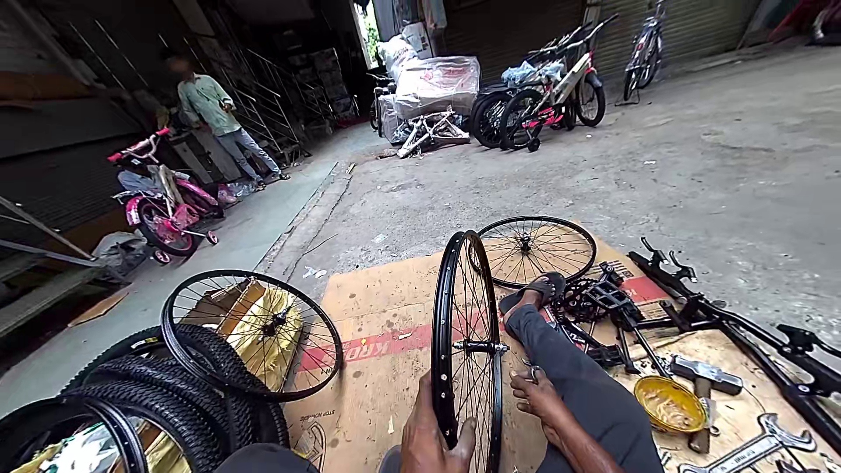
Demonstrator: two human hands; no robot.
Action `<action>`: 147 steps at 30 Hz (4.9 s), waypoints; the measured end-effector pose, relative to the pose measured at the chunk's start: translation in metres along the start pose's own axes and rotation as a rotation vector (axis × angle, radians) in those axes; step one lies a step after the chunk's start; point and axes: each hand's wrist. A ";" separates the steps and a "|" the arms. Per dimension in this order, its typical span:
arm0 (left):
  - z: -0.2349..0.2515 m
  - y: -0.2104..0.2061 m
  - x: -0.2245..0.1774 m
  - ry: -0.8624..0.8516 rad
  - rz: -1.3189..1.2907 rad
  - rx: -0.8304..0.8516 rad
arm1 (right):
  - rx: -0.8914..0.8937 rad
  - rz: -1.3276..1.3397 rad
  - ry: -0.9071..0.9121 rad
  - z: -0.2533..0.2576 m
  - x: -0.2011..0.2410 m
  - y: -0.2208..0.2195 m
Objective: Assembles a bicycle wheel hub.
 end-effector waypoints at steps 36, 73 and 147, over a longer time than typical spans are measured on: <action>-0.014 -0.009 0.233 1.451 -0.470 0.187 | 0.741 -1.549 0.154 -0.016 -0.030 -0.049; -0.006 0.079 0.139 0.719 -0.236 0.033 | 0.844 -0.914 1.323 -0.056 -0.041 -0.128; 0.069 0.058 0.137 0.610 -0.793 -0.094 | 1.294 -0.640 0.583 -0.046 -0.006 -0.142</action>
Point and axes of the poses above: each hand's wrist, its own z-axis towards the middle knuckle, its own y-axis out of the back of the hand, x = y × z, and after that the axes turned 6 degrees about y, right-handed
